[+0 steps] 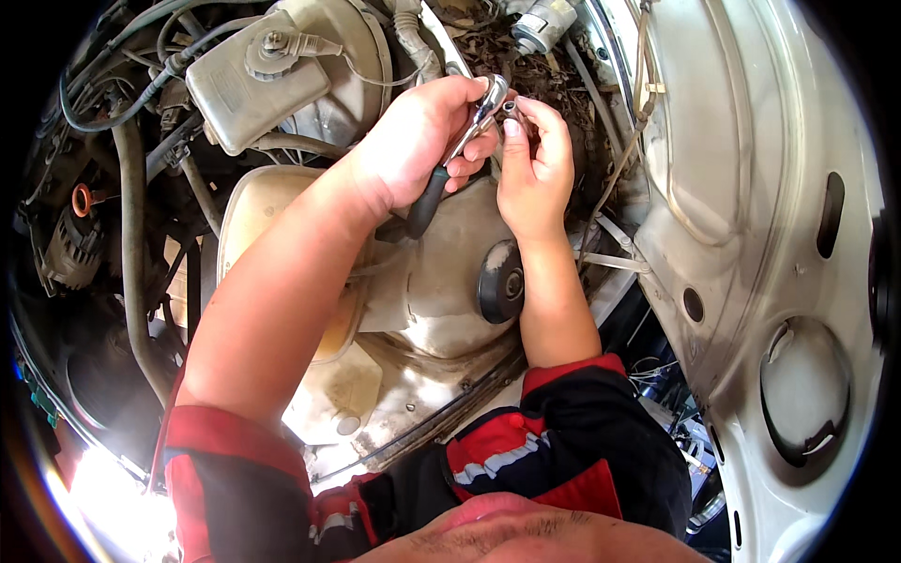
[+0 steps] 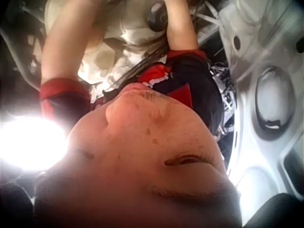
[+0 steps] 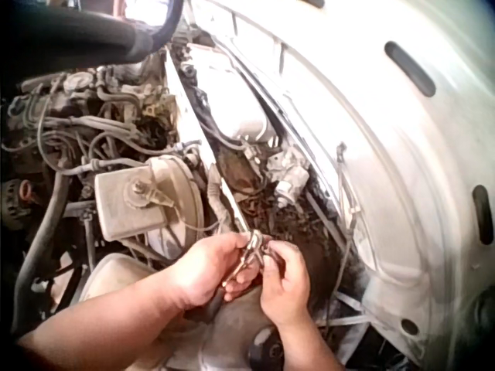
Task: The person uses a socket wrench and hands to loosen bolts in a car engine bay, removes a fluid reservoir tank, and works on components inside the cowl compartment by hand.
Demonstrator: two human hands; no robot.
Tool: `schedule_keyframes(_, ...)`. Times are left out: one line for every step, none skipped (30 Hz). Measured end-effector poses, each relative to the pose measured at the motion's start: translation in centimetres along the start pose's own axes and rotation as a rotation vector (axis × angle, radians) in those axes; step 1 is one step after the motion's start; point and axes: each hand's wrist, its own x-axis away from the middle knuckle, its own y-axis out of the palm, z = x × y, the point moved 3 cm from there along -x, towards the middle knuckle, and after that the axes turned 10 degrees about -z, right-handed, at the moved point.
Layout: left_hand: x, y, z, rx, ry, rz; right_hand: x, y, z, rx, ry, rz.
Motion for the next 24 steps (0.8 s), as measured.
schedule_keyframes(-0.1,0.0,-0.2,-0.001,-0.003,-0.013,-0.2,-0.2,-0.2,0.030,-0.045,-0.007)
schedule_keyframes(-0.1,0.0,-0.3,-0.002,-0.003,-0.015,-0.3,-0.3,-0.5,0.060,-0.090,-0.014)
schedule_keyframes(-0.1,0.1,-0.4,-0.024,-0.035,-0.029,-0.3,-0.4,-0.5,0.061,-0.089,-0.014)
schedule_keyframes(0.0,0.2,-0.5,-0.046,-0.066,-0.042,-0.3,-0.4,-0.6,0.100,-0.113,-0.022)
schedule_keyframes(0.0,0.1,-0.6,-0.038,-0.073,-0.056,-0.2,-0.4,-0.8,0.138,-0.137,-0.031)
schedule_keyframes(0.0,0.1,-0.6,-0.039,-0.073,-0.055,-0.2,-0.4,-0.7,0.137,-0.136,-0.031)
schedule_keyframes(0.1,0.2,-0.6,-0.057,-0.088,-0.067,-0.1,-0.4,-0.7,0.101,-0.137,-0.032)
schedule_keyframes(0.1,0.3,-0.6,-0.074,-0.103,-0.079,0.0,-0.5,-0.6,0.066,-0.138,-0.033)
schedule_keyframes(0.2,0.5,-0.5,-0.074,-0.104,-0.080,0.1,-0.5,-0.4,0.067,-0.138,-0.033)
schedule_keyframes(0.2,0.7,-0.4,-0.060,-0.095,-0.087,0.2,-0.5,-0.1,0.029,-0.134,-0.027)
schedule_keyframes(0.2,0.8,-0.3,-0.046,-0.085,-0.094,0.3,-0.6,0.1,-0.007,-0.131,-0.021)
schedule_keyframes(0.0,0.9,-0.4,-0.047,-0.086,-0.095,0.4,-0.7,0.2,-0.007,-0.131,-0.021)
schedule_keyframes(-0.1,0.8,-0.4,-0.120,-0.049,-0.087,0.5,-0.7,-0.1,-0.002,-0.150,-0.012)
schedule_keyframes(-0.2,0.8,-0.4,-0.193,-0.012,-0.079,0.7,-0.7,-0.3,0.003,-0.169,-0.004)
schedule_keyframes(-0.2,0.8,-0.4,-0.192,0.004,-0.039,0.8,-0.8,-0.6,0.009,-0.189,0.005)
schedule_keyframes(-0.2,0.7,-0.4,-0.195,0.007,-0.036,0.7,-0.7,-0.9,0.006,-0.193,0.004)
schedule_keyframes(-0.1,0.5,-0.3,-0.219,0.052,-0.015,0.6,-0.6,-1.3,0.003,-0.223,-0.022)
schedule_keyframes(-0.1,0.3,-0.2,-0.244,0.097,0.007,0.4,-0.5,-1.5,-0.001,-0.253,-0.048)
schedule_keyframes(-0.2,0.1,-0.1,-0.268,0.144,0.025,0.1,-0.5,-1.2,0.068,-0.212,0.006)
schedule_keyframes(-0.3,-0.1,-0.2,-0.271,0.149,0.025,-0.3,-0.4,-0.8,0.135,-0.170,0.059)
schedule_keyframes(-0.5,-0.5,0.0,-0.154,0.250,0.045,-0.5,-0.6,-0.8,0.154,-0.135,0.077)
schedule_keyframes(-0.6,-0.8,0.3,-0.034,0.350,0.061,-0.6,-0.7,-0.9,0.174,-0.099,0.096)
schedule_keyframes(-0.4,-1.0,0.8,0.022,0.407,0.112,-0.7,-0.5,-1.2,0.142,-0.080,0.015)
schedule_keyframes(-0.6,-1.5,1.0,0.109,0.499,0.097,-0.6,0.0,-1.5,0.035,-0.051,-0.138)
